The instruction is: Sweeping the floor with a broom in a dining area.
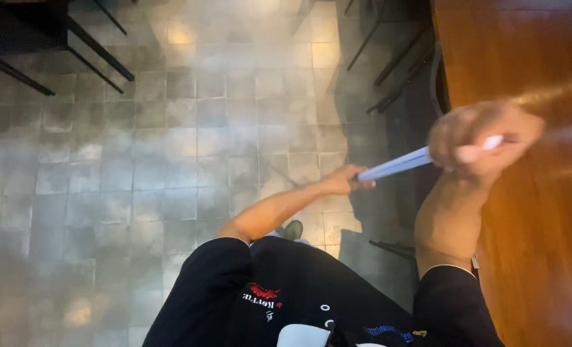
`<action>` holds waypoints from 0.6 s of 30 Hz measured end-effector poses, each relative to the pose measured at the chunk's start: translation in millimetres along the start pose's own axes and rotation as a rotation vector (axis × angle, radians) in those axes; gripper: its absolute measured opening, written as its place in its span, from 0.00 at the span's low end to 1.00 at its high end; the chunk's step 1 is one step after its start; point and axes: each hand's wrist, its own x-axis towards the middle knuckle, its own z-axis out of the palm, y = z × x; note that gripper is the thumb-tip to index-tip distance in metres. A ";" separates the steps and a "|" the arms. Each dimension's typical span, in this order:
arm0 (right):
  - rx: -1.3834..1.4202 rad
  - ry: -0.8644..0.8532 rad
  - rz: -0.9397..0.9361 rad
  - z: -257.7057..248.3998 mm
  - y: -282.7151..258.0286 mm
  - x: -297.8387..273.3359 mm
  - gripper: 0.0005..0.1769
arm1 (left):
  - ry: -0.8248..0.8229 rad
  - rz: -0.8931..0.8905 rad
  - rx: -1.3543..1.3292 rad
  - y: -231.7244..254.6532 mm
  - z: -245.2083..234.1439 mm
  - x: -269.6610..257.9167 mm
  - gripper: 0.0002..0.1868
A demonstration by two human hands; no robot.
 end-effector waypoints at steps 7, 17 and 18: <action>-0.159 -0.082 0.268 12.3 82.2 -46.2 0.19 | -0.276 -0.103 0.126 -119.9 49.7 5.3 0.17; -0.307 0.134 0.060 18.3 118.2 -44.7 0.21 | 0.083 0.095 0.367 -230.5 -68.7 54.0 0.07; -0.357 0.203 0.060 14.2 125.8 -47.7 0.20 | 0.114 0.095 0.424 -239.3 -81.3 62.8 0.07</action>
